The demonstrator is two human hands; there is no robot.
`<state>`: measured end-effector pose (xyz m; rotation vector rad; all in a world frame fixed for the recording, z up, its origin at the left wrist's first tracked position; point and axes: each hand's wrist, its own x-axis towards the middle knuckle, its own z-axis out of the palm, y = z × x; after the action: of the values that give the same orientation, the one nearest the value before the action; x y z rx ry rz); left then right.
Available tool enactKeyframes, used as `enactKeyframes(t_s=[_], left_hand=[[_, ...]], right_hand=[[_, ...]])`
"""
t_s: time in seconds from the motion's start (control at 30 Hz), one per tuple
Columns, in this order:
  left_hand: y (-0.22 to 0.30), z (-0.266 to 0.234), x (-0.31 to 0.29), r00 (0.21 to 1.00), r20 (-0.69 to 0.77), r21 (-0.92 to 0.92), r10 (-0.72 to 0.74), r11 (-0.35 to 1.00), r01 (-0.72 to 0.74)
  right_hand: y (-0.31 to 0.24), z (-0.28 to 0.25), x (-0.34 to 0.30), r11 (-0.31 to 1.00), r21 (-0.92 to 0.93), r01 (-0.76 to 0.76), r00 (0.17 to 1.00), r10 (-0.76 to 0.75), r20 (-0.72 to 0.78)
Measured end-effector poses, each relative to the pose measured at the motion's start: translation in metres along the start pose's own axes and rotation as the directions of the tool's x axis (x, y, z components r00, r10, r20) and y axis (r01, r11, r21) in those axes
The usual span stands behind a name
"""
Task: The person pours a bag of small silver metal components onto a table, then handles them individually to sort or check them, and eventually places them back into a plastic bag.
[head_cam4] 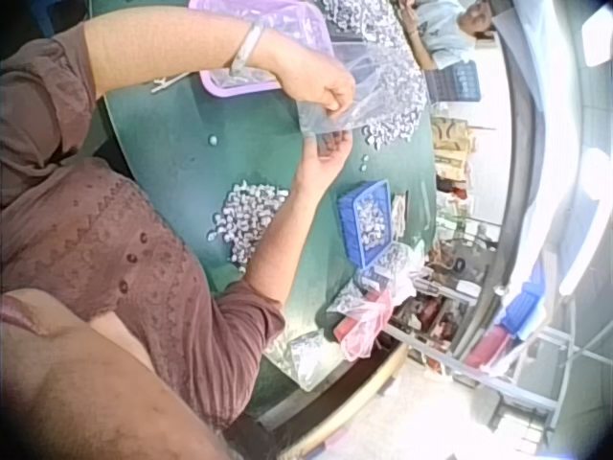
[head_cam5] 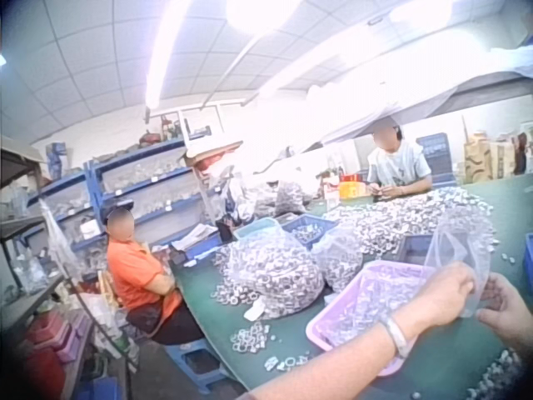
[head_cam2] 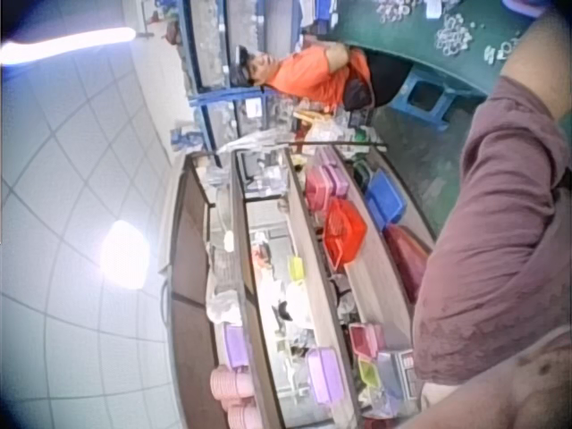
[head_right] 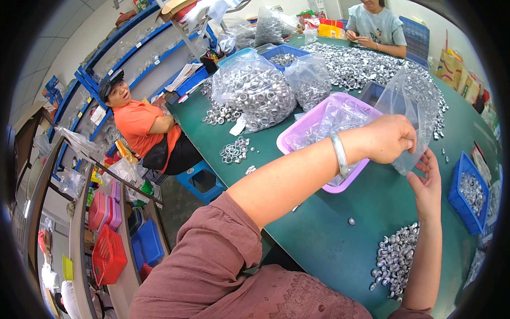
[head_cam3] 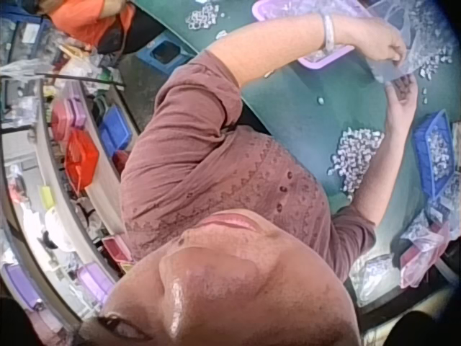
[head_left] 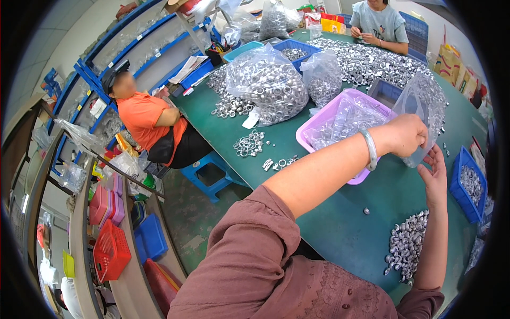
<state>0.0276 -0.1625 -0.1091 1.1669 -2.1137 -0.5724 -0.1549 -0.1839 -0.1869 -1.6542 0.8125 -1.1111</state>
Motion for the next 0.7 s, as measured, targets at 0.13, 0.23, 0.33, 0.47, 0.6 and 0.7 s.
enactKeyframes(t_s=[0.13,0.23,0.33,0.47,0.6,0.7], left_hand=[[0.001,0.000,0.000,1.000,0.007,0.009,0.002,1.000,-0.002],[0.001,0.001,0.001,1.000,0.015,0.009,0.005,1.000,-0.005],[0.000,0.001,0.002,1.000,0.022,0.020,0.016,1.000,-0.017],[0.000,0.005,0.004,0.999,0.037,0.050,-0.008,0.999,0.006],[0.000,0.008,0.002,0.995,0.069,0.080,-0.070,0.995,0.065],[0.007,0.011,0.004,0.987,0.135,0.108,-0.081,0.992,0.067]], right_hand=[[-0.003,0.000,-0.001,1.000,-0.005,0.014,1.000,-0.014,-0.007],[-0.010,0.000,-0.005,0.995,-0.078,0.067,0.994,-0.074,-0.080],[-0.024,0.000,-0.008,0.904,-0.323,0.280,0.927,-0.342,-0.154],[-0.055,0.003,-0.015,0.543,-0.604,0.584,0.716,-0.695,0.066],[-0.078,0.008,-0.016,0.213,-0.688,0.694,0.621,-0.662,0.421],[-0.081,0.005,-0.014,0.243,-0.708,0.663,0.695,-0.551,0.462]])
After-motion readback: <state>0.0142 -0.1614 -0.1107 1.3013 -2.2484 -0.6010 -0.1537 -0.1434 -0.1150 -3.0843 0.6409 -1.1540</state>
